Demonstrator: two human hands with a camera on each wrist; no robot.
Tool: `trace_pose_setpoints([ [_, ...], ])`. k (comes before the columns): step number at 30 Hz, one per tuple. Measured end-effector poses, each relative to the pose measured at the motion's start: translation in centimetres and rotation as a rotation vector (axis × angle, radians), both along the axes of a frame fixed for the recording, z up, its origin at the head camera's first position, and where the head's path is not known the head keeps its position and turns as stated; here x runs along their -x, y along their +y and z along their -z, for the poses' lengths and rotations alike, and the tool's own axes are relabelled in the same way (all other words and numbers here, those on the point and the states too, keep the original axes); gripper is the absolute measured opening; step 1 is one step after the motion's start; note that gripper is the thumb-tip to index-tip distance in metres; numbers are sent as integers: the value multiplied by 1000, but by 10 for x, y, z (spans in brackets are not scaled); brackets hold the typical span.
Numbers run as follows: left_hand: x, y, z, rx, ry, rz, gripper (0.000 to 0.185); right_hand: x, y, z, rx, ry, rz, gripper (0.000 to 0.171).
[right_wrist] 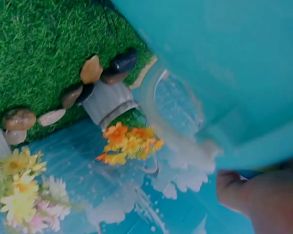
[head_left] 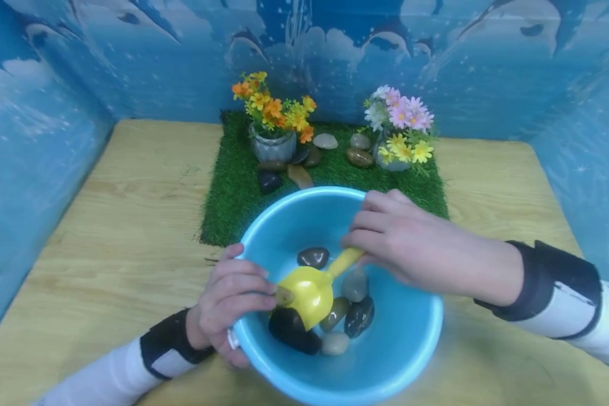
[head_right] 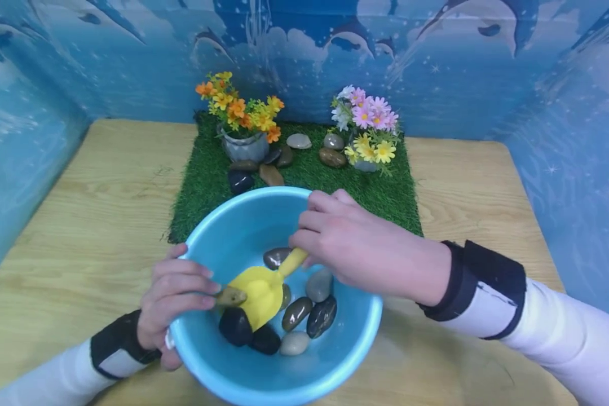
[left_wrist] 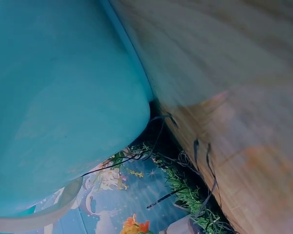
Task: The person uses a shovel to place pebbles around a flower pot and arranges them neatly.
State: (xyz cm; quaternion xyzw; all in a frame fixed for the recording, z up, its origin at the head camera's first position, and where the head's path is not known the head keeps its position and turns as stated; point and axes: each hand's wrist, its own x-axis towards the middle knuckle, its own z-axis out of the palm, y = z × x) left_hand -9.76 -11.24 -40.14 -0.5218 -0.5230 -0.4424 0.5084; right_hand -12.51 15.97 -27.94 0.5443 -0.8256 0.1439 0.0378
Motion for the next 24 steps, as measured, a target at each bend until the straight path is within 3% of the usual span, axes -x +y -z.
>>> trace_pose_setpoints([
  [4, -1, -6, 12, 31, -19, -9, 62, 7, 9, -2, 69, -14, 13, 32],
  [9, 0, -6, 15, 27, -19, -20, 65, 13, 25, -8, 43, -16, 5, 32],
  [12, 0, -4, 14, 17, -12, -24, 65, 13, 36, -14, 54, 16, -13, 27],
  [16, 0, -5, 14, 28, -12, -26, 64, 17, 52, -25, 87, 48, -15, 41],
  [18, 0, -5, 12, 34, -12, -25, 63, 19, 61, -30, 92, 49, -1, 40],
  [21, 0, -4, 6, 38, -12, -26, 62, 24, 75, -34, 80, 59, 52, 32],
  [24, -2, -1, -4, 40, -20, -31, 60, 30, 85, -35, 59, 97, 140, 35],
])
